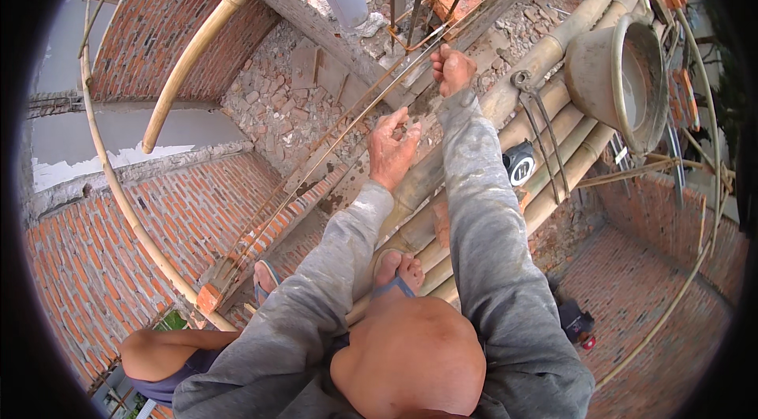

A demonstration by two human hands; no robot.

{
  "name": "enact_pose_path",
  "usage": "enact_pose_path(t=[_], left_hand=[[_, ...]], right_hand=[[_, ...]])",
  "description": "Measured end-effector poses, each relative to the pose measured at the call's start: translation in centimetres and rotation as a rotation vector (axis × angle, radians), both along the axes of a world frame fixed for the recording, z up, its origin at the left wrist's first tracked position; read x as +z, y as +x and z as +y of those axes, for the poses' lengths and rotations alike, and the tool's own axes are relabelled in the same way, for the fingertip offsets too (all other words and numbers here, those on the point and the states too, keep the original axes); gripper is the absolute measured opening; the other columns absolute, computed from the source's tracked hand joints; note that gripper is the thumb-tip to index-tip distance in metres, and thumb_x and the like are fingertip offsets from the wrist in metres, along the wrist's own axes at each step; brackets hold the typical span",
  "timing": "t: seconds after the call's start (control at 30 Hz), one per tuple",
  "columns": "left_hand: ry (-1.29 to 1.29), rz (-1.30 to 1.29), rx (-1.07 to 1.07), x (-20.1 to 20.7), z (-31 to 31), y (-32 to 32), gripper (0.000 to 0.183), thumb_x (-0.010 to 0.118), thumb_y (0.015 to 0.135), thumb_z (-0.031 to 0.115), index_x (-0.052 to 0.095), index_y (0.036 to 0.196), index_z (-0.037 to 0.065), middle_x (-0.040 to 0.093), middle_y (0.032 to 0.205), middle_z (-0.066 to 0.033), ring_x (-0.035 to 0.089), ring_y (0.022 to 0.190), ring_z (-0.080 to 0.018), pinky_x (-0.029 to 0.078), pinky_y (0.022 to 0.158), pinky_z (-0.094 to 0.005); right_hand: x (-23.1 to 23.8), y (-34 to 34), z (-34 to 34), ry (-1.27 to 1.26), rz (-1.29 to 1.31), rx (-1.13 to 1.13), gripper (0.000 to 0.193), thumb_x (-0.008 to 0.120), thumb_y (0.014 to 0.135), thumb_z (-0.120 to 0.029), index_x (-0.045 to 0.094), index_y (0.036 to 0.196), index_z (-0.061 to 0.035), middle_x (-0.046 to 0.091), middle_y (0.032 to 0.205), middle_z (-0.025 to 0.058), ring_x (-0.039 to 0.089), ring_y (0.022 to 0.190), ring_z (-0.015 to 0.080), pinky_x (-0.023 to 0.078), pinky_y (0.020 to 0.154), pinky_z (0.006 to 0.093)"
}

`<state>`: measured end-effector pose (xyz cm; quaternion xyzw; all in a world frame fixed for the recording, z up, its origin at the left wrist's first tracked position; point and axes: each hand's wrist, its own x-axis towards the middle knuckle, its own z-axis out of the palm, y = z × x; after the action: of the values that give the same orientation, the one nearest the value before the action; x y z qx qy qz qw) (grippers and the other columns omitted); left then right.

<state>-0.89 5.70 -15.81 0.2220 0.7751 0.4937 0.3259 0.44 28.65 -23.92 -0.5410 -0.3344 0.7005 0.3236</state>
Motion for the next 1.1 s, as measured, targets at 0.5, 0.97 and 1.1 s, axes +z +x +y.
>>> enact_pose_path(t=[0.5,0.97,1.1], left_hand=[[-0.378,0.739,0.027,-6.3,-9.3,-5.3,0.055,0.075,0.088,0.019,0.064,0.139,0.001,0.061,0.13,-0.0202,0.056,0.125,-0.0406,0.044,0.11,-0.0518],[0.231,0.27,0.004,5.1,0.4,2.5,0.04,0.073,0.091,0.014,0.071,0.128,-0.002,0.068,0.115,-0.0174,0.067,0.103,-0.0343,0.055,0.091,-0.0443],[0.314,0.368,-0.096,7.4,1.2,4.8,0.038,0.072,0.093,0.013,0.071,0.128,-0.003,0.067,0.116,-0.0184,0.069,0.099,-0.0335,0.055,0.089,-0.0432]], right_hand=[[-4.1,-2.4,3.1,-0.461,0.267,-0.299,0.03,0.051,0.102,-0.02,0.06,0.124,-0.0009,0.068,0.105,0.0118,0.06,0.067,0.0173,0.049,0.056,0.0341],[-2.9,-1.2,3.4,-0.72,0.325,-0.287,0.017,0.051,0.097,-0.014,0.061,0.109,-0.0074,0.068,0.09,0.0045,0.05,0.056,0.0121,0.042,0.054,0.0303],[-2.6,-1.7,3.8,-0.867,0.387,-0.334,0.021,0.052,0.102,-0.019,0.064,0.093,-0.0035,0.051,0.06,-0.0051,0.041,0.047,0.0087,0.033,0.047,0.0275]])
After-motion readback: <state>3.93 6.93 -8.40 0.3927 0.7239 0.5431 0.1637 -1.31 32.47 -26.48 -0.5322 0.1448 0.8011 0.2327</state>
